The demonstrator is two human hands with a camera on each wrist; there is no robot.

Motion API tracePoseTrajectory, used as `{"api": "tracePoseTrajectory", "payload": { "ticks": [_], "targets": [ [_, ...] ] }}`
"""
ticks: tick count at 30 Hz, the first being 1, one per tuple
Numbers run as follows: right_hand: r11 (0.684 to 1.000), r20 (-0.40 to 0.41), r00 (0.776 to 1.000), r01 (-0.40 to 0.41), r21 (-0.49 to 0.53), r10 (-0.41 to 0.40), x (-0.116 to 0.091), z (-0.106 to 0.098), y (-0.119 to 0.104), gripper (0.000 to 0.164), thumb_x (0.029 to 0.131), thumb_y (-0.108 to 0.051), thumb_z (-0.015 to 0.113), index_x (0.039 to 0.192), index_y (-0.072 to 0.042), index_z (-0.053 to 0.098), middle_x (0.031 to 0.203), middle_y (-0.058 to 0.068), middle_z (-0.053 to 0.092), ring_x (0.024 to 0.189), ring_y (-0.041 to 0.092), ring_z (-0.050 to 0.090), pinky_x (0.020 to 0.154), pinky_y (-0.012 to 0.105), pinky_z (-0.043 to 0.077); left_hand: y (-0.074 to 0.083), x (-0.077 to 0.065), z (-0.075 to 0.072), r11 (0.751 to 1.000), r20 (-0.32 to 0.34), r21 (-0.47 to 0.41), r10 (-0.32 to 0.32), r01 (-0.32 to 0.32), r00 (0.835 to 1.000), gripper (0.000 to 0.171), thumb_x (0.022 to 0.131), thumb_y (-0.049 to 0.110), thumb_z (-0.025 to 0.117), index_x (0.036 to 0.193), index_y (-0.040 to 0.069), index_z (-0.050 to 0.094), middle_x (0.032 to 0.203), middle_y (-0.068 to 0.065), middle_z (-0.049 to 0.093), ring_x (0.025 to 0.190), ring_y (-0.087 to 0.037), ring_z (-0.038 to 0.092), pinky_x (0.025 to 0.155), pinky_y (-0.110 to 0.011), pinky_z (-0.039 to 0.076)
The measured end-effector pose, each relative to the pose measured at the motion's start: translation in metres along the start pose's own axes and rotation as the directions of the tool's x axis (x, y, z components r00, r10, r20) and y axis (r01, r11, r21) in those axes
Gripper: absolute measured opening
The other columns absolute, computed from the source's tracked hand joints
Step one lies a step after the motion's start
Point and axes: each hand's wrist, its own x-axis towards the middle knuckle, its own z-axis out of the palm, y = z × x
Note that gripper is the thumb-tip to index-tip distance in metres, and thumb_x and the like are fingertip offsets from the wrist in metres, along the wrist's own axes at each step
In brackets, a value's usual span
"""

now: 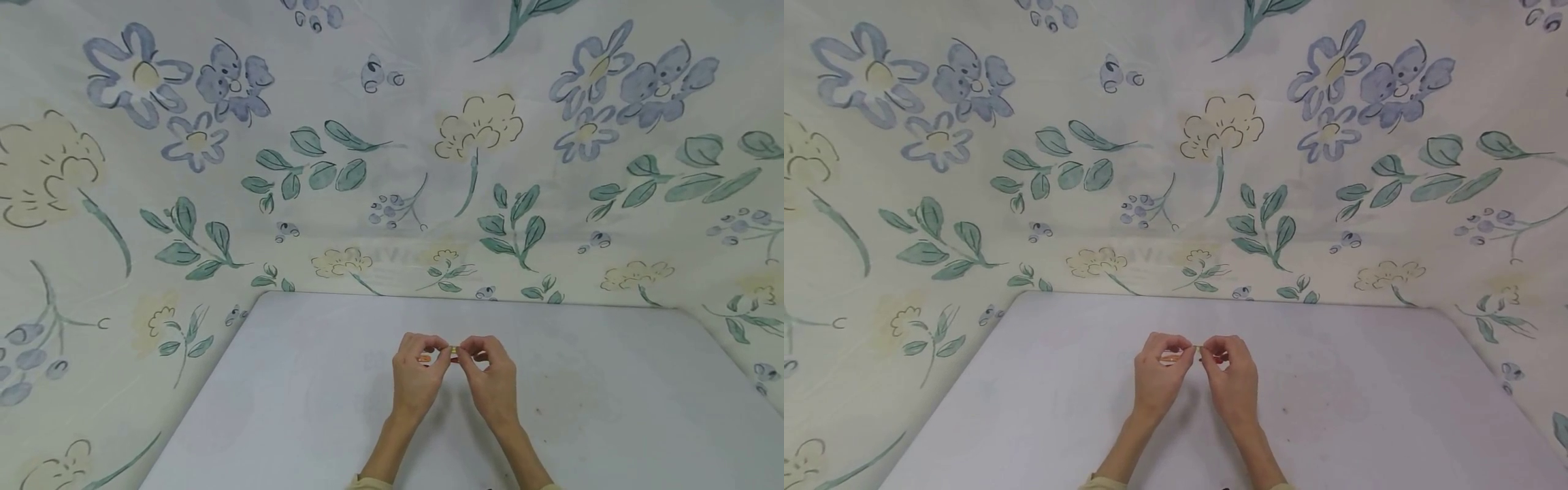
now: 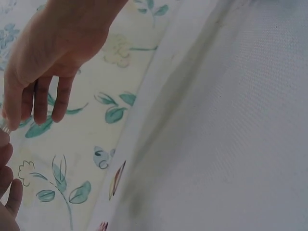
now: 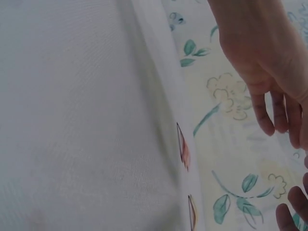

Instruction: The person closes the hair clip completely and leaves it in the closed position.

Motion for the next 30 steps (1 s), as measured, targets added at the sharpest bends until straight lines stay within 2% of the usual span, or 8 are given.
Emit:
{"api": "tracePoseTrajectory", "payload": {
  "ticks": [5, 14, 16, 22, 30],
  "targets": [
    [1.000, 0.024, 0.999, -0.028, 0.004, 0.028, -0.001, 0.000, 0.003, 0.015, 0.086, -0.002, 0.074, 0.095, -0.008, 0.065, 0.087, 0.001, 0.064, 0.085, 0.013, 0.059, 0.075, 0.030, 0.052, 0.000, -0.001, -0.002, 0.995, 0.058, -0.048, -0.083, 0.086, 0.995, 0.007, 0.083, 0.010, 0.076, 0.085, 0.015, 0.072, 0.086, 0.004, 0.064, 0.085, -0.014, 0.061, 0.068, -0.032, 0.055],
    [0.998, 0.083, 0.995, -0.060, -0.013, 0.061, -0.001, 0.000, 0.006, 0.012, 0.089, -0.003, 0.071, 0.098, -0.007, 0.065, 0.091, 0.002, 0.065, 0.087, 0.016, 0.059, 0.078, 0.032, 0.051, 0.003, 0.001, -0.006, 0.976, 0.102, -0.091, -0.188, 0.197, 0.977, 0.005, 0.084, 0.018, 0.076, 0.088, 0.015, 0.073, 0.088, 0.005, 0.065, 0.084, -0.013, 0.064, 0.071, -0.028, 0.054],
    [0.998, 0.104, 0.993, -0.061, -0.009, 0.062, -0.001, 0.000, 0.006, 0.014, 0.088, -0.003, 0.071, 0.099, -0.007, 0.064, 0.092, 0.002, 0.065, 0.088, 0.016, 0.059, 0.078, 0.033, 0.052, 0.004, 0.002, -0.008, 0.975, 0.113, -0.087, -0.195, 0.205, 0.974, 0.005, 0.085, 0.018, 0.075, 0.087, 0.014, 0.073, 0.088, 0.006, 0.065, 0.085, -0.015, 0.064, 0.072, -0.029, 0.055],
    [0.999, 0.153, 0.988, -0.035, 0.019, 0.032, 0.000, 0.000, 0.010, 0.017, 0.088, -0.005, 0.073, 0.102, -0.008, 0.065, 0.095, 0.001, 0.065, 0.087, 0.015, 0.059, 0.077, 0.040, 0.054, -0.002, 0.004, -0.010, 0.977, 0.135, -0.096, -0.175, 0.188, 0.975, 0.003, 0.085, 0.012, 0.075, 0.088, 0.012, 0.074, 0.089, 0.000, 0.065, 0.089, -0.026, 0.064, 0.079, -0.045, 0.057],
    [0.999, 0.174, 0.985, 0.004, 0.040, -0.011, 0.002, -0.002, 0.013, 0.020, 0.084, -0.004, 0.076, 0.103, -0.009, 0.069, 0.092, 0.000, 0.065, 0.081, 0.012, 0.058, 0.071, 0.033, 0.054, -0.006, 0.007, -0.014, 0.982, 0.184, -0.081, -0.153, 0.170, 0.971, 0.009, 0.083, 0.009, 0.076, 0.091, 0.013, 0.076, 0.091, -0.001, 0.066, 0.089, -0.033, 0.063, 0.078, -0.045, 0.057]
  ]
}}
